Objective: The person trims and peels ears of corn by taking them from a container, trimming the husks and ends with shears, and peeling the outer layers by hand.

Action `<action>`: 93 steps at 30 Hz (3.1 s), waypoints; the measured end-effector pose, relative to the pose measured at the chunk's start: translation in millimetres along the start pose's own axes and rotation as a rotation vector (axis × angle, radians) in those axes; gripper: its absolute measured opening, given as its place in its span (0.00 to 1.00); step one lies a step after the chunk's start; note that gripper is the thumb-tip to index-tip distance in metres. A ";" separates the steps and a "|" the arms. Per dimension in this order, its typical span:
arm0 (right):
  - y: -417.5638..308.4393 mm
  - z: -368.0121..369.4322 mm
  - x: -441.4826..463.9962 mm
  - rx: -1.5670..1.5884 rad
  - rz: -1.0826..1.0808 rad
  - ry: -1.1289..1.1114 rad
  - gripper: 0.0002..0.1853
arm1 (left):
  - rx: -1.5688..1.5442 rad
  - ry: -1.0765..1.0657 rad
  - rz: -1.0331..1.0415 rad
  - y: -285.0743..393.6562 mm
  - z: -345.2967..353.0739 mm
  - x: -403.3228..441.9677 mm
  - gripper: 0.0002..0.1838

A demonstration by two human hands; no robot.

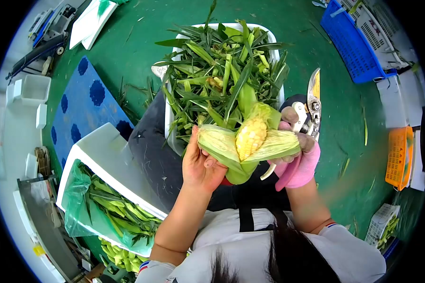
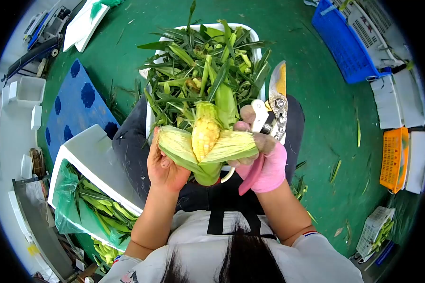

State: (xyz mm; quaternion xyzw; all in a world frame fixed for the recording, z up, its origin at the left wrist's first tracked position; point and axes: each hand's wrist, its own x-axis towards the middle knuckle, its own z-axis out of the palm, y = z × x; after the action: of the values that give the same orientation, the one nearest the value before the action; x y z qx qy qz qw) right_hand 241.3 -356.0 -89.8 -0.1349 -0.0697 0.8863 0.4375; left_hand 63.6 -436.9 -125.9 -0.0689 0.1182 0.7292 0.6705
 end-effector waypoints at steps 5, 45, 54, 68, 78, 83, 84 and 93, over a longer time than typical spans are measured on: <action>-1.4 5.9 6.7 -0.081 0.031 -0.008 0.16 | -0.042 0.030 -0.083 8.8 -16.3 -8.8 0.28; 52.5 -254.3 501.7 -2.463 0.211 -0.395 0.43 | -0.060 1.531 1.181 108.4 -180.4 -478.3 0.18; -26.2 -97.1 422.2 -2.254 0.624 -0.632 0.46 | -0.256 2.089 0.693 -33.6 -245.1 -744.9 0.14; 43.0 -45.7 76.1 -1.181 0.621 -0.051 0.30 | 1.923 1.537 0.804 189.8 -273.3 -448.5 0.11; 100.5 -46.3 -22.8 -0.847 0.796 -0.053 0.27 | 1.523 2.494 0.638 273.3 -342.1 -379.9 0.33; 107.7 -28.7 -23.2 -0.882 0.779 -0.071 0.31 | 1.503 2.041 1.101 222.5 -317.5 -380.3 0.32; 107.4 -29.2 -23.7 -0.870 0.775 -0.064 0.31 | 1.482 1.912 1.208 212.1 -308.2 -383.7 0.32; 115.9 7.9 7.0 -1.100 0.838 -0.398 0.42 | 0.199 0.079 0.711 183.9 -58.9 -248.6 0.46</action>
State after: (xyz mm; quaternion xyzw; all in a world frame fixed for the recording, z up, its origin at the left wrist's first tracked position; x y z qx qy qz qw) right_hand 147.2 -420.8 -111.5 -0.1870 -0.5270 0.8239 -0.0920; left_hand -99.9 -704.9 -103.5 0.0139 0.2310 0.8982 0.3737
